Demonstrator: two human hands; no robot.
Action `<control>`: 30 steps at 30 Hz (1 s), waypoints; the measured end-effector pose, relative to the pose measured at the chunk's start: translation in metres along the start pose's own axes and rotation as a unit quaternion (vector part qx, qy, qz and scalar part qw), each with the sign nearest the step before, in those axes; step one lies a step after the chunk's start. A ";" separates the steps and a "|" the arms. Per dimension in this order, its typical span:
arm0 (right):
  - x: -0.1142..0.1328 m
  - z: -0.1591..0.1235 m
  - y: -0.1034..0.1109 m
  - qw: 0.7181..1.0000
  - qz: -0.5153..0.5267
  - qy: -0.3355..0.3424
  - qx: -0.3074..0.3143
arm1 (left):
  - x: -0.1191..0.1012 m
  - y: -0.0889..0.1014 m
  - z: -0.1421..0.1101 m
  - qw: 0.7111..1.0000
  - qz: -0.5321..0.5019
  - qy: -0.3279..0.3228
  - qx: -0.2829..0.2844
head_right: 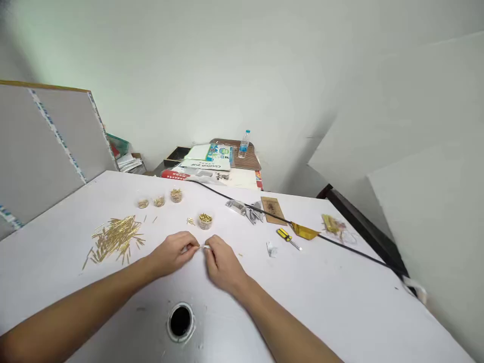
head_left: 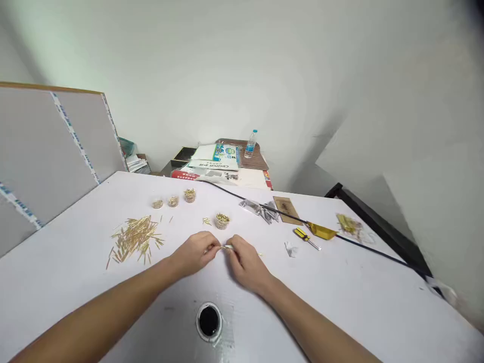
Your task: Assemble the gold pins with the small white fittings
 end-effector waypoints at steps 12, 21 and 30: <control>-0.003 -0.002 -0.002 1.000 0.025 -0.010 -0.006 | 0.006 -0.005 0.002 1.000 -0.020 0.018 0.016; -0.003 -0.004 -0.005 1.000 0.027 -0.012 0.009 | 0.006 -0.006 0.000 1.000 -0.009 0.018 0.021; -0.007 -0.003 -0.003 0.997 0.043 -0.053 -0.023 | 0.003 0.001 0.008 0.999 0.013 0.039 0.011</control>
Point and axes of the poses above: each hand's wrist, its own z-axis towards the middle knuckle, its own y-axis out of the back of the hand, x = y × z, the point moved 7 cm from there along z, towards the middle knuckle, and after that the axes turned 10 degrees about y, right-handed, at the moved point
